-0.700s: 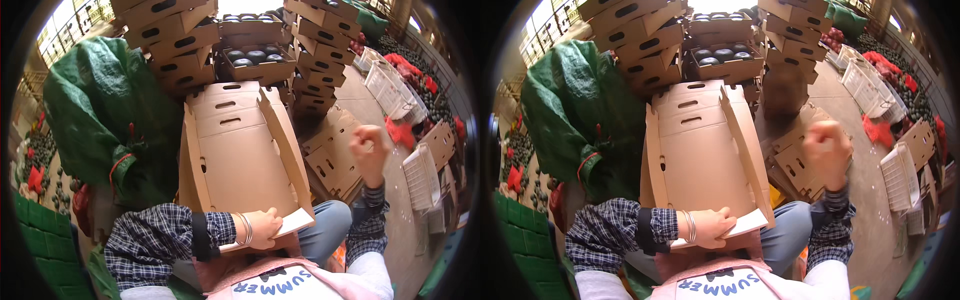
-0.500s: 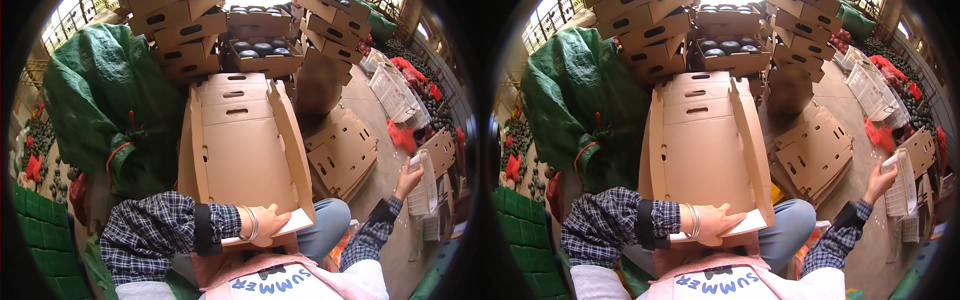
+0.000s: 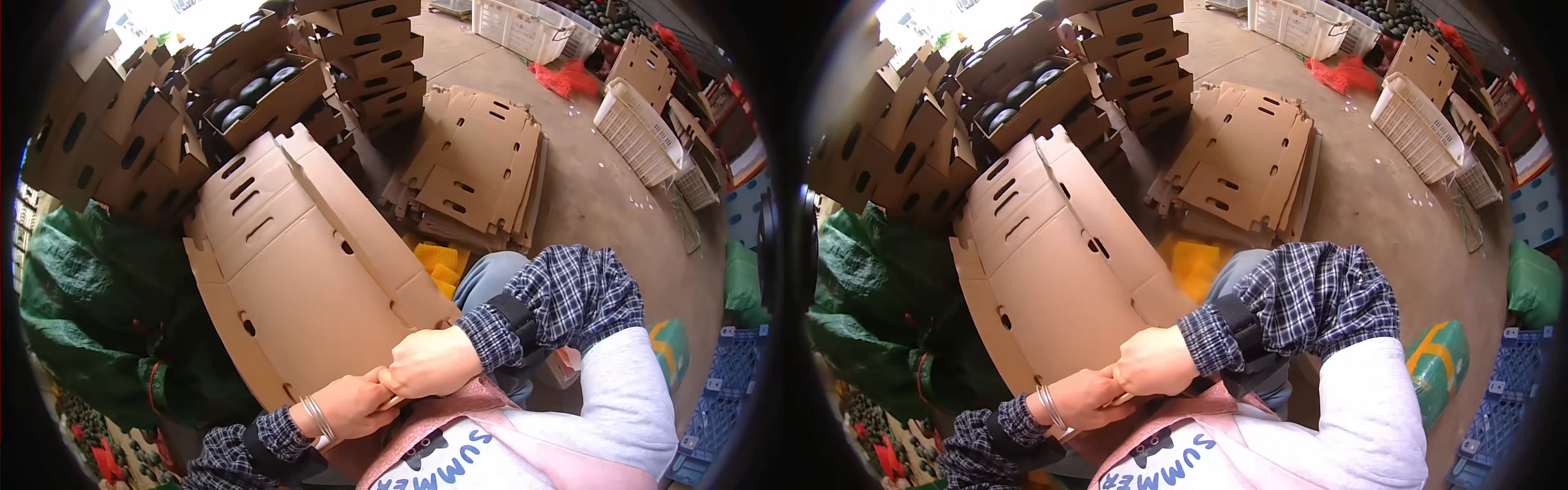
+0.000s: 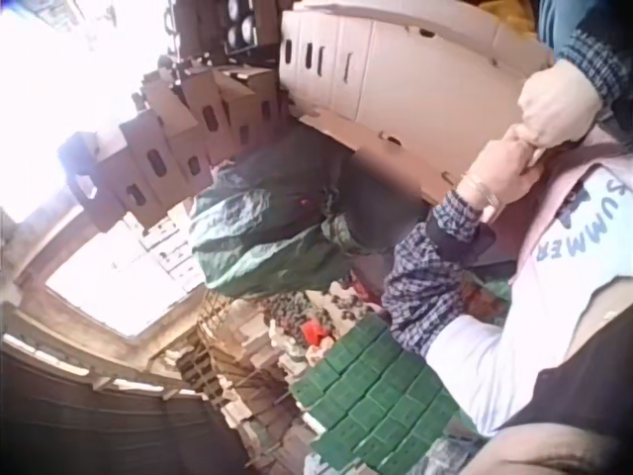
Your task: Assembling cardboard boxes and packing small pumpkins into them.
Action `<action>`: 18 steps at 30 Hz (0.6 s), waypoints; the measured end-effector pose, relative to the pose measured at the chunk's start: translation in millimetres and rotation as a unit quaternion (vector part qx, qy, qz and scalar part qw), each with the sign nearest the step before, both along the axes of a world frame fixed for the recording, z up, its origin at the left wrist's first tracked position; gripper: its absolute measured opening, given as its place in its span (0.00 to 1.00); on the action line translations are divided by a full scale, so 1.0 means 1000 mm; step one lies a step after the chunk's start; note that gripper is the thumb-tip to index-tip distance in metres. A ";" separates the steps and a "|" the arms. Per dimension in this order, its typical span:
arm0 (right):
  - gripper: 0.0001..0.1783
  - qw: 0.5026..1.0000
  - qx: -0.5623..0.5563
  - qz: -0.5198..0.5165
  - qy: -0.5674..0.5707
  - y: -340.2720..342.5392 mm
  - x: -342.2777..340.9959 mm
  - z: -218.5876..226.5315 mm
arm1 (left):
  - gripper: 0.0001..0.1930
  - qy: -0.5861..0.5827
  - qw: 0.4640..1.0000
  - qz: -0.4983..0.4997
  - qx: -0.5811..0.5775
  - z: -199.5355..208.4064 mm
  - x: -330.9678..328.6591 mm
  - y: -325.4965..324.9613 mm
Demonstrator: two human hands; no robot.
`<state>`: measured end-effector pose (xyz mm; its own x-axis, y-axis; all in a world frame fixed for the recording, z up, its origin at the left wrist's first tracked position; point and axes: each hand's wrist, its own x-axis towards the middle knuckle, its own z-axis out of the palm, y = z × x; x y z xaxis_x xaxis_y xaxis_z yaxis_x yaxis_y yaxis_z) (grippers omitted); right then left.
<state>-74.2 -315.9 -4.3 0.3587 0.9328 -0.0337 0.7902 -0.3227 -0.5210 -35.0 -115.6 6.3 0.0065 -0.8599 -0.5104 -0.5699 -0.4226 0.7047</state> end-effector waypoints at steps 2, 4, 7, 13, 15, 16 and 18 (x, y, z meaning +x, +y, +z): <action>0.09 0.999 0.024 -0.026 0.025 0.003 -0.010 -0.004 | 0.19 0.033 0.999 -0.015 0.017 -0.012 -0.004 0.005; 0.14 0.995 -0.046 -0.066 0.054 0.003 -0.014 0.005 | 0.20 0.027 1.000 -0.002 0.007 -0.019 -0.008 0.009; 0.20 0.997 -0.018 -0.074 0.021 0.000 -0.016 0.006 | 0.21 0.063 0.997 0.019 -0.045 -0.018 -0.009 0.010; 0.26 0.810 0.377 -0.447 -0.031 -0.087 0.033 0.022 | 0.38 -0.212 0.952 0.159 -0.155 0.076 0.038 0.037; 0.27 0.743 0.303 -0.587 0.104 -0.120 0.046 0.016 | 0.38 -0.269 0.787 0.492 -0.257 0.049 0.078 0.061; 0.28 0.759 0.249 -0.590 0.117 -0.124 0.063 0.009 | 0.40 -0.221 0.679 0.637 -0.292 0.027 0.109 0.084; 0.34 0.803 0.285 -0.514 0.099 -0.107 0.107 0.000 | 0.36 -0.155 0.631 0.734 -0.196 -0.013 0.164 0.135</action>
